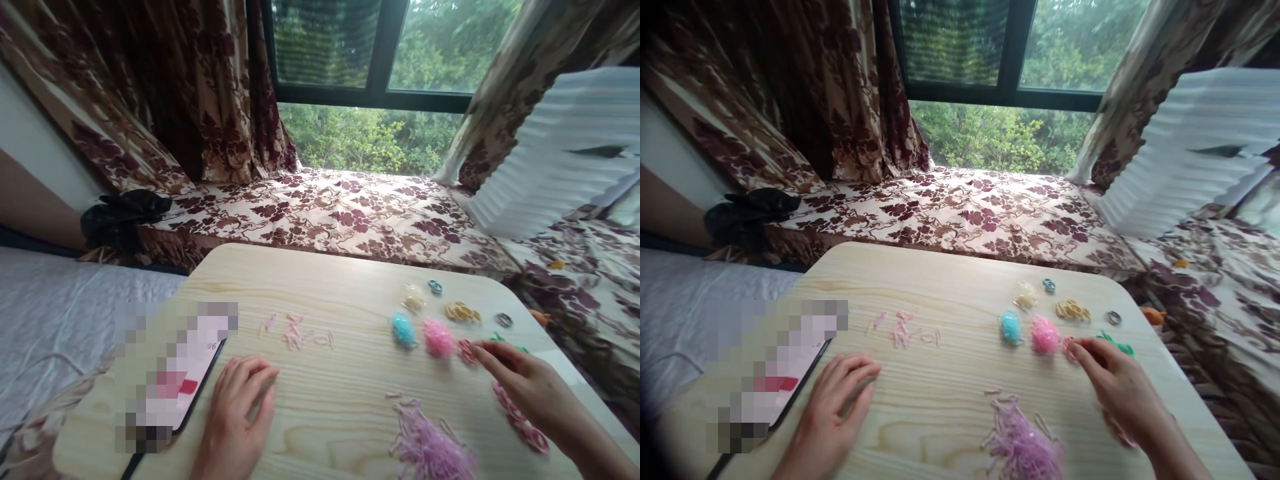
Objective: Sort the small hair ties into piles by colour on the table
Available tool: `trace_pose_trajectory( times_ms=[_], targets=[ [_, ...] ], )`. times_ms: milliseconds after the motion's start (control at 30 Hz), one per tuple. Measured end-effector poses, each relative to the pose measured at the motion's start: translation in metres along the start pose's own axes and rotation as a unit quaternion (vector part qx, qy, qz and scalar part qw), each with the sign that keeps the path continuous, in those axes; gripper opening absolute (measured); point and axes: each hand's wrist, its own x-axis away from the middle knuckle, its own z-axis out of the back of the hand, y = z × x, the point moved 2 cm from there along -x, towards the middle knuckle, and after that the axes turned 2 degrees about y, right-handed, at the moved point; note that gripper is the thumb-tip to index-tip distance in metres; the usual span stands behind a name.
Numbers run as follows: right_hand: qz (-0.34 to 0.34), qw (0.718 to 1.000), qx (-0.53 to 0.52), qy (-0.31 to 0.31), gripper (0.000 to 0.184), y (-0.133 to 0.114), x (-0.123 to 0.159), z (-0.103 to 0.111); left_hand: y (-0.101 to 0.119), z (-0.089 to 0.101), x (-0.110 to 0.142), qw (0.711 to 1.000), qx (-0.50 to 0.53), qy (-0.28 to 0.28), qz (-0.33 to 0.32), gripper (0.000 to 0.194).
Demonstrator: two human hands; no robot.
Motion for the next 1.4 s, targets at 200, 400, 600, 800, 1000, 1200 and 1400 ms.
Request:
trace_pose_trajectory(
  times_ms=[200, 400, 600, 800, 1000, 1200, 1400],
  targets=[
    [-0.003, 1.0, 0.0, -0.002, 0.036, -0.005, -0.011, -0.014, -0.002, -0.001, 0.0, 1.0, -0.004, -0.003, -0.008, 0.021],
    [0.008, 1.0, 0.014, 0.025, 0.035, -0.019, -0.007, -0.004, 0.007, 0.005, -0.006, 1.0, -0.002, 0.01, 0.002, 0.022],
    [0.14, 0.989, -0.034, -0.032, 0.044, -0.075, -0.007, -0.062, 0.022, 0.013, -0.015, 0.999, 0.02, -0.008, 0.035, 0.027],
    [0.275, 0.948, -0.04, -0.157, 0.035, -0.161, -0.009, -0.141, 0.025, 0.016, -0.018, 0.997, 0.049, 0.002, 0.061, 0.03],
    [0.3, 0.939, 0.012, -0.169, 0.025, -0.19, -0.023, -0.181, 0.023, 0.016, -0.02, 0.994, 0.081, 0.006, 0.069, 0.031],
    [0.307, 0.938, 0.053, -0.148, 0.022, -0.182, -0.024, -0.204, 0.024, 0.015, -0.018, 0.992, 0.103, 0.008, 0.075, 0.031],
    [0.319, 0.934, 0.074, -0.142, 0.022, -0.182, -0.025, -0.21, 0.023, 0.013, -0.016, 0.991, 0.113, 0.01, 0.075, 0.03]
  ],
)
